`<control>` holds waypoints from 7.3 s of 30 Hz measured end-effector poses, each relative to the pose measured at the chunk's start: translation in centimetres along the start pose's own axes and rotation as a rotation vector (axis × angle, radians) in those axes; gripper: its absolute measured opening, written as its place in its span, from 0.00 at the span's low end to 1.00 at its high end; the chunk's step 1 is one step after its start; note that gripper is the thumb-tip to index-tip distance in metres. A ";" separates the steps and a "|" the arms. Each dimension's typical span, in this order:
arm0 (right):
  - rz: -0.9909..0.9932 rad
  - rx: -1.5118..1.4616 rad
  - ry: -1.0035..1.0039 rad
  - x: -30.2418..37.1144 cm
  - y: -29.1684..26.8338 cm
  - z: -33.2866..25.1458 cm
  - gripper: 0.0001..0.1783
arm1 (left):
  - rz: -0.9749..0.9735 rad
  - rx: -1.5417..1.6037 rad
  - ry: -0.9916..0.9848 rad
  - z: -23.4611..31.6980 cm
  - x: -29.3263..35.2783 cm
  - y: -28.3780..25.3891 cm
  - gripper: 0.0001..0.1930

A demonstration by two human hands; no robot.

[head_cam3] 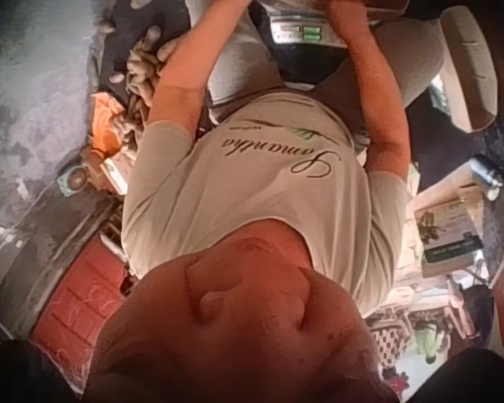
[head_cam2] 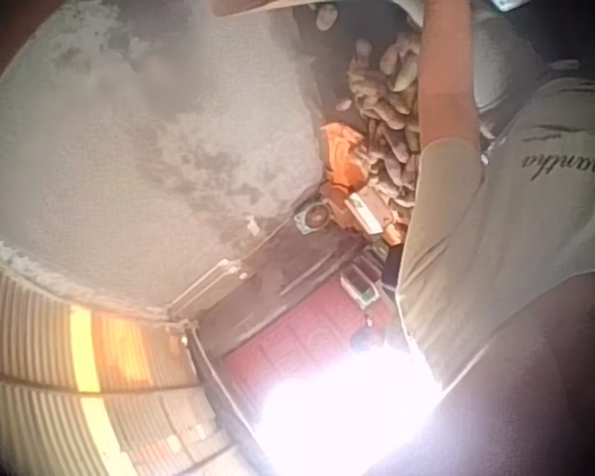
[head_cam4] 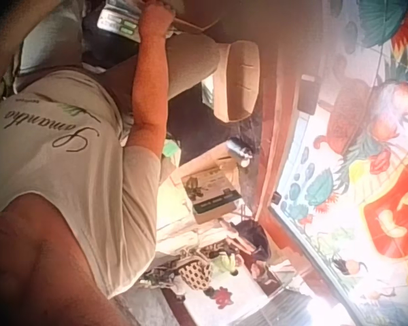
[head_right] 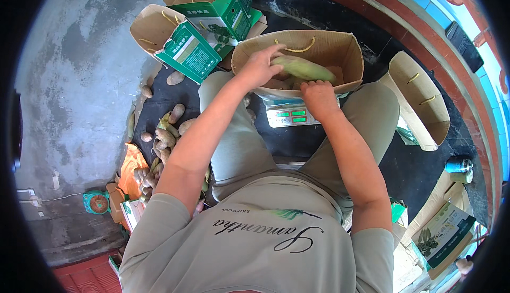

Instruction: Sort radishes and place them into paper bags while weighing them on a digital scale.

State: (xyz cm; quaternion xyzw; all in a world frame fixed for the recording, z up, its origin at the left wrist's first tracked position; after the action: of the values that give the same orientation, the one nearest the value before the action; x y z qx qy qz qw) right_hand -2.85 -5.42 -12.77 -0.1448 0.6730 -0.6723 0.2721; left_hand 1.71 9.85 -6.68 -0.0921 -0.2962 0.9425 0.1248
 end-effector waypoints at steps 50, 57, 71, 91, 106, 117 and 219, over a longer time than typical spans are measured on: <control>-0.009 0.029 -0.056 0.1 -0.5 0.1 0.13 | -0.504 -0.326 -1.655 -13.4 71.1 16.2 0.28; -0.037 0.011 -0.049 0.0 -0.3 0.0 0.14 | -0.685 -0.474 -1.528 -13.0 69.1 15.0 0.21; -0.006 0.028 -0.051 0.1 -0.1 0.1 0.15 | -0.005 -0.408 -2.139 -11.9 75.2 9.6 0.23; 0.015 0.002 -0.024 0.4 -0.7 -0.3 0.11 | 0.650 -0.426 -0.809 -15.3 44.9 -9.5 0.36; 0.020 -0.029 -0.025 0.1 -0.4 -0.4 0.12 | 0.201 -0.670 0.296 6.3 5.0 -7.6 0.30; 0.008 -0.072 -0.036 0.5 -0.6 -0.1 0.12 | 0.495 -0.397 0.273 5.2 8.7 -10.4 0.23; -0.311 -0.081 0.474 4.9 -6.8 14.5 0.21 | 1.078 -0.199 -0.552 -7.1 38.3 -17.2 0.40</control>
State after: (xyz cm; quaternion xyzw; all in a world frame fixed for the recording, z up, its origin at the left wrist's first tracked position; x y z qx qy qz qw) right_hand 0.13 -20.49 -6.13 -0.0959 0.7138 -0.6938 -0.0053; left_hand -29.92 38.40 -6.27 0.0073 -0.3159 0.8297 -0.4602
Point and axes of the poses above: each hand's wrist, its own x-axis away from the middle knuckle, its own y-axis out of the palm, z = x × y, the point moved 5 cm from there along -x, towards the middle knuckle, and after that the axes turned 8 degrees about x, right-handed, at the moved point
